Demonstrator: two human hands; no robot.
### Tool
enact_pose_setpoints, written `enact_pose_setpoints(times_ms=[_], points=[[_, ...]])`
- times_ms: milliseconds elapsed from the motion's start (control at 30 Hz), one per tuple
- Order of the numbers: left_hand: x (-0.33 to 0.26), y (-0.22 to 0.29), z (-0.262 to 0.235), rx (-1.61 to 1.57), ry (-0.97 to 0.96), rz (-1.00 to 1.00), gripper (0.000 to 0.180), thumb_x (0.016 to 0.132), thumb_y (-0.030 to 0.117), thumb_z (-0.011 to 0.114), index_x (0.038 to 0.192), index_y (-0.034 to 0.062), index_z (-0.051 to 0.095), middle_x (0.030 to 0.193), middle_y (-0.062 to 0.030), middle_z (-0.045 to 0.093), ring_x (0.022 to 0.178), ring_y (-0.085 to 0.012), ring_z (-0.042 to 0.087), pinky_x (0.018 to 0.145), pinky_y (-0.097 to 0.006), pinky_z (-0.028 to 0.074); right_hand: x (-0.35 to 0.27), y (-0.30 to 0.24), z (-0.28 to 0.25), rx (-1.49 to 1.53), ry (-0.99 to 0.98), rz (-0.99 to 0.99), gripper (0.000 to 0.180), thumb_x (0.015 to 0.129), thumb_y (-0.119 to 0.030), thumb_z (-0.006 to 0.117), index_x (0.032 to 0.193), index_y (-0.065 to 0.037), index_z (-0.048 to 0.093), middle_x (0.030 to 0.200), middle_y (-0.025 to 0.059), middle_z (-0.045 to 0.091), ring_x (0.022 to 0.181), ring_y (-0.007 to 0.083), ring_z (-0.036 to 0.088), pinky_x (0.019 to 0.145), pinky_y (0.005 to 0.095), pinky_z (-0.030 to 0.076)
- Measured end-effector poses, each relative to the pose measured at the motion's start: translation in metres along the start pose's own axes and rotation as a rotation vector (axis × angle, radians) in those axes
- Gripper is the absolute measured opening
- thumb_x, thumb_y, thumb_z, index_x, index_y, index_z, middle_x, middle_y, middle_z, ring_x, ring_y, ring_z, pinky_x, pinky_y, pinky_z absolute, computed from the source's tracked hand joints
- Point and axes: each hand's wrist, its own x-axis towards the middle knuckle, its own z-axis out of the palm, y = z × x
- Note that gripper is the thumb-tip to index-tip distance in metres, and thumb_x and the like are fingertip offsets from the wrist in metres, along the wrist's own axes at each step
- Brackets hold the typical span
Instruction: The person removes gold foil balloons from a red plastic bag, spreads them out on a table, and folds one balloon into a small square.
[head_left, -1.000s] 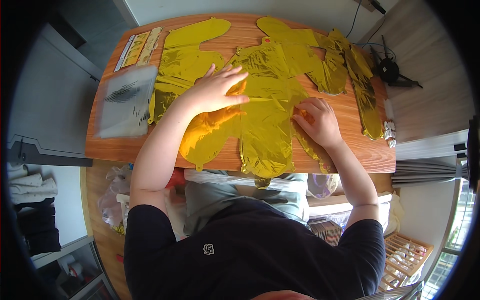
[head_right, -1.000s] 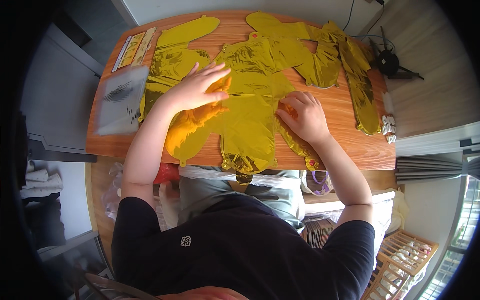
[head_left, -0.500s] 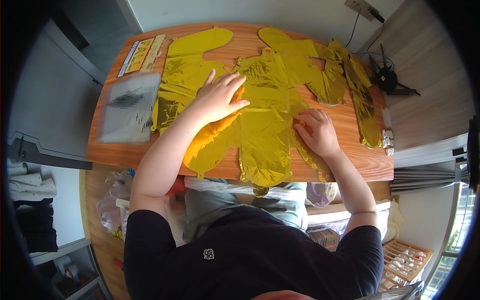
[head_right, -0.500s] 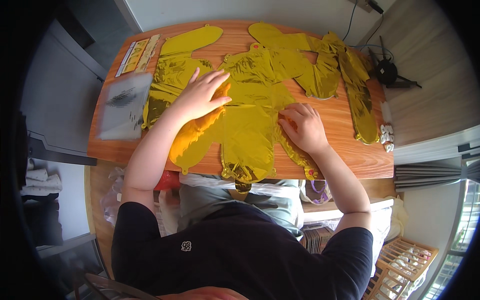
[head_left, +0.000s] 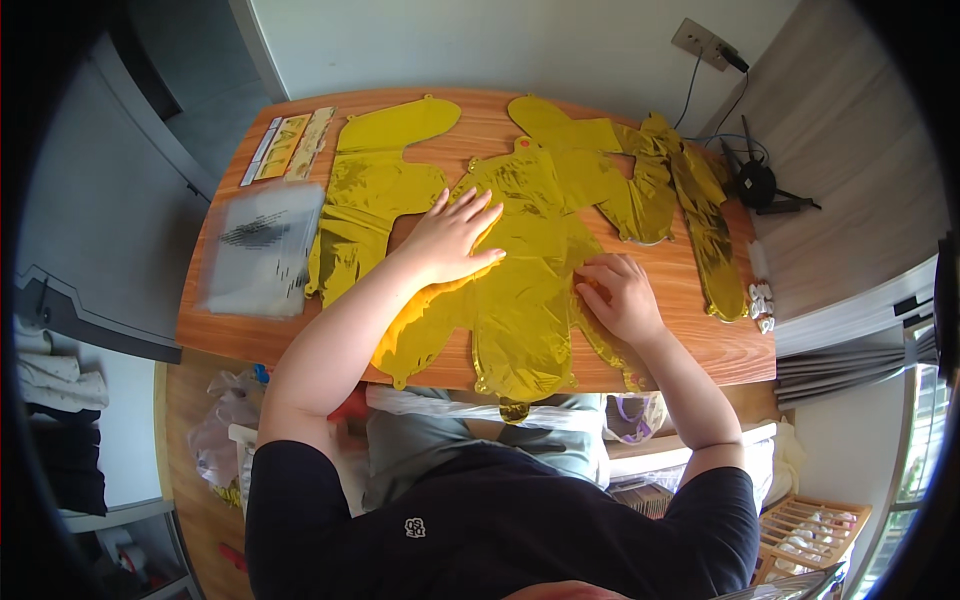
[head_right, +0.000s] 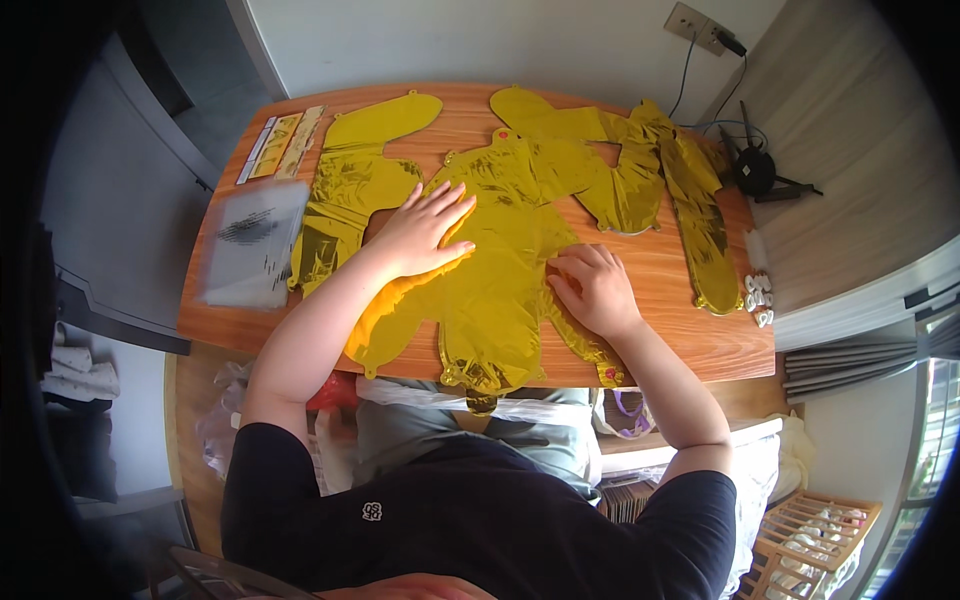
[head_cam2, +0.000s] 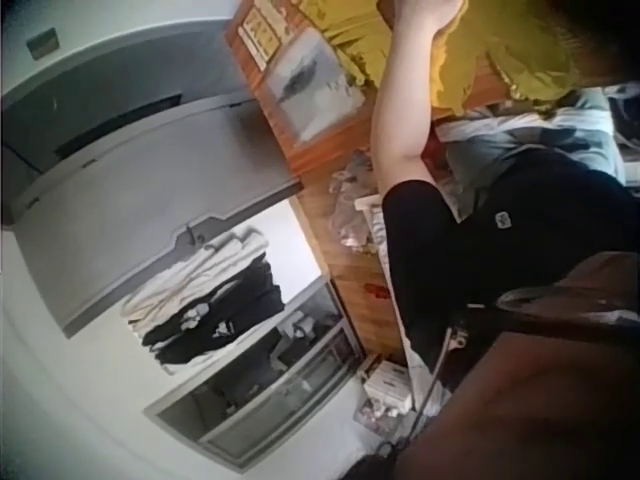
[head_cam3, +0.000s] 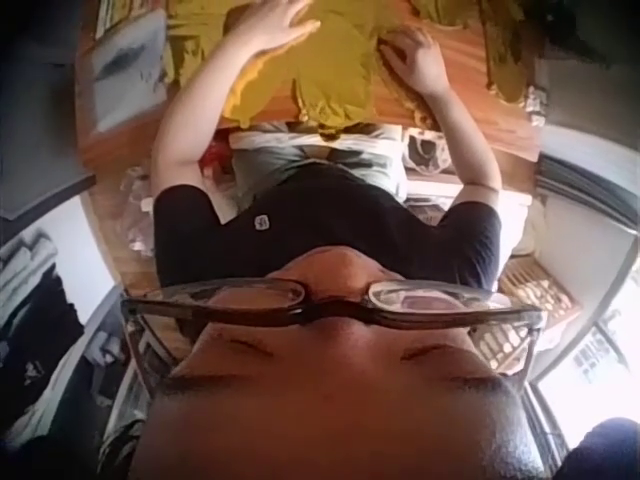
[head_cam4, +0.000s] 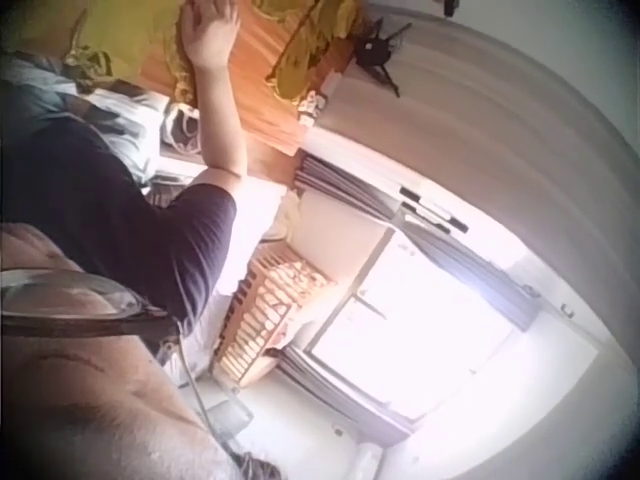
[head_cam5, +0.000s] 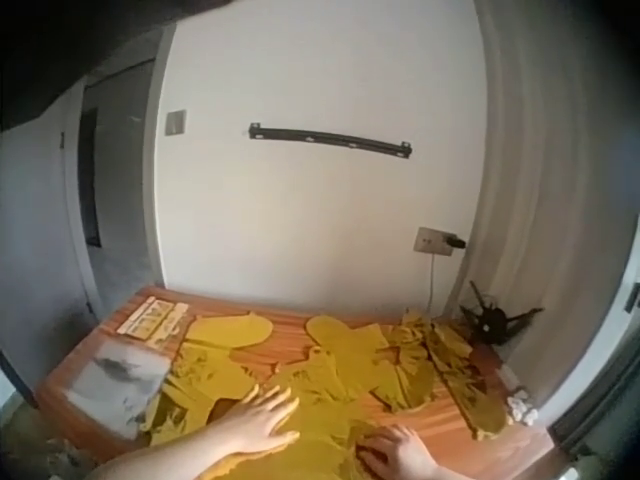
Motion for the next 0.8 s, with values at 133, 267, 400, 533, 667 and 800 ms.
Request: enact_pose_setpoints(times_ms=[133,267,400,533,667,800], points=[[0.001,-0.001,0.000,0.003,-0.021,-0.011,0.084,0.105,0.069,0.036,0.167,0.0136,0.023,0.174,-0.0133,0.019,0.162,-0.0277,0.012,0.132,-0.050,0.006,-0.001,0.002,0.002,-0.010,0.032,-0.012,0.020,0.088,-0.016,0.076,0.107,-0.009,0.076,0.110,0.0068,0.070,0.105,0.0305,0.064,0.093,0.0429,0.051],[0.002,-0.002,0.000,-0.011,-0.018,-0.009,0.084,0.105,0.069,0.036,0.167,0.0133,0.023,0.174,-0.0136,0.019,0.162,-0.0280,0.012,0.132,-0.051,0.006,-0.001,0.003,0.002,-0.004,0.034,-0.015,0.020,0.088,-0.016,0.076,0.107,-0.009,0.076,0.110,0.0066,0.070,0.105,0.0305,0.064,0.093,0.0429,0.051],[0.002,-0.004,0.002,-0.031,-0.010,-0.007,0.084,0.104,0.068,0.039,0.167,0.0141,0.023,0.174,-0.0141,0.018,0.162,-0.0284,0.012,0.132,-0.052,0.005,0.000,0.004,0.000,0.013,0.009,-0.012,0.022,0.089,-0.015,0.075,0.109,-0.006,0.075,0.113,0.0095,0.070,0.106,0.0320,0.064,0.095,0.0425,0.051],[0.002,-0.003,0.003,-0.045,-0.006,-0.013,0.083,0.104,0.067,0.042,0.167,0.0155,0.024,0.174,-0.0135,0.018,0.162,-0.0276,0.012,0.132,-0.052,0.004,0.002,0.007,-0.008,0.304,-0.047,0.157,0.023,0.093,-0.011,0.073,0.114,-0.002,0.073,0.117,0.0146,0.069,0.112,0.0346,0.064,0.098,0.0421,0.052],[0.003,-0.005,0.004,-0.045,0.000,-0.010,0.083,0.104,0.067,0.042,0.167,0.0155,0.025,0.174,-0.0130,0.018,0.162,-0.0273,0.012,0.132,-0.052,0.005,0.016,0.029,-0.016,0.307,-0.014,0.048,0.021,0.094,-0.009,0.071,0.113,-0.002,0.073,0.118,0.0162,0.069,0.111,0.0358,0.065,0.097,0.0425,0.053],[0.004,-0.003,0.002,-0.030,0.001,-0.012,0.084,0.104,0.068,0.042,0.167,0.0160,0.025,0.174,-0.0125,0.019,0.162,-0.0271,0.012,0.132,-0.053,0.005,0.056,0.040,-0.027,0.031,-0.096,0.001,0.027,0.093,-0.010,0.070,0.120,-0.005,0.071,0.123,0.0129,0.069,0.119,0.0320,0.064,0.100,0.0441,0.051]])
